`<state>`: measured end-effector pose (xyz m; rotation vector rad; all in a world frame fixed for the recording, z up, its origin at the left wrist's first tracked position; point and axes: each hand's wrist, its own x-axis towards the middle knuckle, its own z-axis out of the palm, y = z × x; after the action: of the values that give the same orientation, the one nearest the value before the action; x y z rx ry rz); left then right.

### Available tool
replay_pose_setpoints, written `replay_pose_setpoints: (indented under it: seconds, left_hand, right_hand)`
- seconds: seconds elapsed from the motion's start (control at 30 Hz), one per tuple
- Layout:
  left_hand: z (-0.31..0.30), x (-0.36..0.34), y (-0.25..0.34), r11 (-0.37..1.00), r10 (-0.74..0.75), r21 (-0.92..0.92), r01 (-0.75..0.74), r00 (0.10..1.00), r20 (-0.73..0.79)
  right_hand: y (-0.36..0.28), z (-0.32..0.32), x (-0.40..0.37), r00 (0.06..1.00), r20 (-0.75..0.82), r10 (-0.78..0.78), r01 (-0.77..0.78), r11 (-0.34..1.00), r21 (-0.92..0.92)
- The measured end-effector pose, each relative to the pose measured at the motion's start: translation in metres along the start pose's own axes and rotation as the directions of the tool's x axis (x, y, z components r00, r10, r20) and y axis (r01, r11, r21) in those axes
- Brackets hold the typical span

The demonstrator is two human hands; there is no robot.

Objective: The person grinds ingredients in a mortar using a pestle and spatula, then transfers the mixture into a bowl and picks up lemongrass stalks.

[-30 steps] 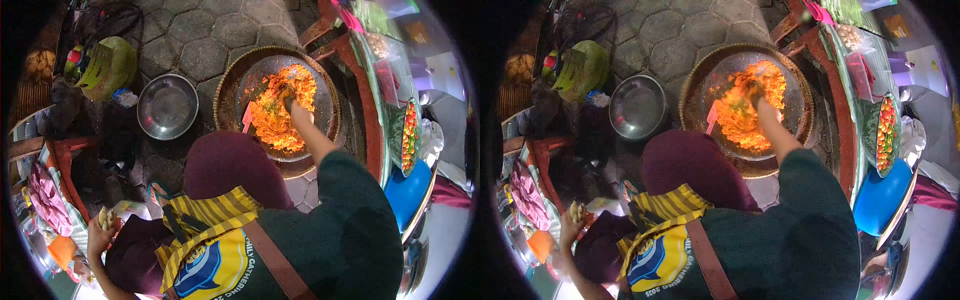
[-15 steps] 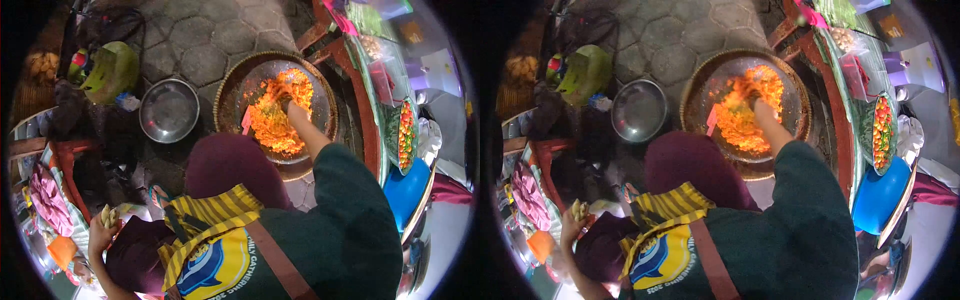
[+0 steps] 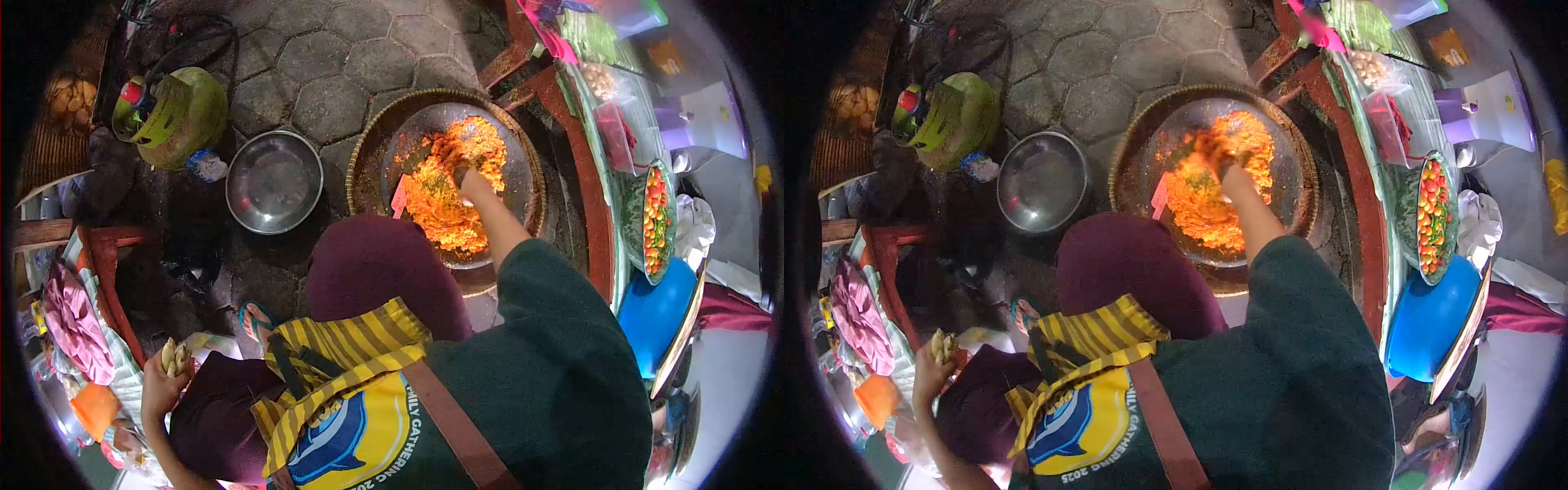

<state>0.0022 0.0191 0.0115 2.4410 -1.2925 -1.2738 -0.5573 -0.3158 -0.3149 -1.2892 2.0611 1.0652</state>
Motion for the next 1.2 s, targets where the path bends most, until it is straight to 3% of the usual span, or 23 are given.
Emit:
replay_pose_setpoints:
  seconds: [0.03, 0.07, 0.1, 0.17, 0.23, 0.3, 0.33, 0.37, 0.4, 0.43, 0.47, 0.5, 0.57, 0.67, 0.77, 0.8, 0.87, 0.9, 0.97, 1.0, 1.03, 1.13, 1.2]
  left_hand:
    - [0.003, 0.002, -0.006, 0.999, -0.008, -0.044, 0.007, 1.000, -0.029]
    - [0.005, 0.004, -0.010, 0.996, -0.013, -0.087, 0.008, 0.998, -0.059]
    - [0.004, 0.004, -0.006, 0.996, 0.001, -0.094, -0.007, 0.998, -0.065]
    - [0.002, 0.001, 0.004, 0.997, 0.039, -0.058, -0.041, 0.998, -0.042]
    - [0.004, 0.000, -0.005, 1.000, 0.024, -0.019, -0.024, 0.999, -0.045]
    - [0.004, -0.001, -0.013, 0.999, 0.019, 0.029, -0.018, 0.999, -0.038]
    - [0.004, -0.001, -0.017, 0.999, -0.008, 0.043, 0.010, 0.999, -0.044]
    - [0.003, -0.001, -0.019, 0.998, -0.036, 0.057, 0.038, 0.998, -0.048]
    - [0.003, -0.001, -0.015, 1.000, -0.012, 0.006, 0.012, 1.000, -0.027]
    - [0.002, 0.000, -0.014, 1.000, -0.011, 0.011, 0.012, 1.000, -0.027]
    - [0.002, 0.000, -0.014, 0.999, -0.043, -0.024, 0.043, 0.999, -0.030]
    - [0.003, -0.001, -0.015, 0.995, -0.080, -0.061, 0.078, 0.996, -0.030]
    - [0.004, 0.004, -0.013, 0.996, -0.061, -0.070, 0.060, 0.998, -0.013]
    - [0.004, 0.010, 0.001, 0.992, -0.094, -0.084, 0.098, 0.994, 0.054]
    - [0.003, 0.014, 0.015, 1.000, 0.018, -0.015, -0.017, 1.000, 0.026]
    - [0.002, 0.016, 0.008, 0.998, 0.016, -0.057, -0.013, 0.998, 0.053]
    - [0.001, 0.013, 0.003, 0.999, 0.039, -0.016, -0.038, 0.999, 0.011]
    - [0.001, 0.012, 0.004, 0.999, 0.038, 0.030, -0.038, 0.999, -0.025]
    - [0.001, 0.007, 0.001, 0.998, 0.057, -0.001, -0.058, 0.994, -0.090]
    - [-0.001, 0.008, -0.008, 1.000, 0.014, 0.009, -0.013, 0.997, -0.077]
    - [0.000, 0.006, -0.015, 0.999, -0.039, 0.016, 0.040, 0.998, -0.057]
    - [0.004, 0.007, -0.006, 0.998, -0.055, -0.020, 0.055, 0.998, -0.022]
    - [0.000, 0.008, 0.001, 0.998, -0.065, -0.027, 0.065, 0.998, -0.019]
  right_hand:
    - [0.010, 0.002, -0.017, 0.960, -0.147, -0.240, 0.239, 0.971, -0.021]
    - [0.018, -0.005, -0.031, 0.842, -0.282, -0.459, 0.458, 0.886, -0.077]
    - [0.022, -0.048, -0.069, 0.909, 0.038, -0.414, 0.415, 0.910, -0.012]
    - [0.048, -0.079, -0.030, 0.837, 0.409, -0.363, 0.130, 0.859, 0.496]
    - [0.051, -0.101, -0.021, 0.902, 0.348, -0.255, 0.009, 0.818, 0.575]
    - [0.042, -0.086, -0.013, 0.990, -0.117, -0.084, 0.137, 0.788, 0.600]
    - [0.035, -0.089, -0.029, 0.973, 0.013, -0.231, 0.199, 0.863, 0.465]
    - [0.019, -0.064, -0.043, 0.955, -0.078, -0.288, 0.298, 0.926, 0.231]
    - [0.006, -0.040, -0.043, 0.955, 0.067, -0.287, 0.277, 0.952, 0.132]
    - [-0.005, -0.020, -0.064, 0.913, 0.151, -0.378, 0.387, 0.921, -0.034]
    - [-0.008, -0.022, -0.126, 0.916, 0.069, -0.396, 0.390, 0.917, 0.084]
    - [-0.003, 0.002, -0.127, 0.875, -0.090, -0.476, 0.477, 0.879, -0.012]
    - [0.000, 0.035, -0.124, 0.891, -0.278, -0.358, 0.382, 0.923, 0.037]
    - [0.008, 0.002, -0.078, 0.917, -0.268, -0.295, 0.283, 0.956, -0.080]
    - [-0.001, -0.037, -0.036, 0.850, -0.474, -0.229, 0.250, 0.968, -0.020]
    - [-0.008, -0.051, -0.031, 0.935, -0.180, -0.306, 0.285, 0.949, -0.135]
    - [0.011, -0.050, -0.037, 0.957, -0.049, -0.285, 0.276, 0.847, 0.454]
    - [0.011, -0.042, -0.038, 0.911, 0.147, -0.386, 0.352, 0.911, 0.216]
    - [0.010, -0.013, -0.085, 0.841, 0.341, -0.420, 0.373, 0.907, 0.196]
    - [0.004, 0.008, -0.123, 0.911, 0.050, -0.408, 0.397, 0.905, 0.151]
    - [-0.004, 0.033, -0.122, 0.879, -0.136, -0.457, 0.435, 0.885, -0.165]
    - [-0.002, 0.033, -0.081, 0.921, -0.294, -0.254, 0.287, 0.955, 0.075]
    - [0.005, -0.019, -0.043, 0.900, -0.324, -0.290, 0.303, 0.953, -0.013]
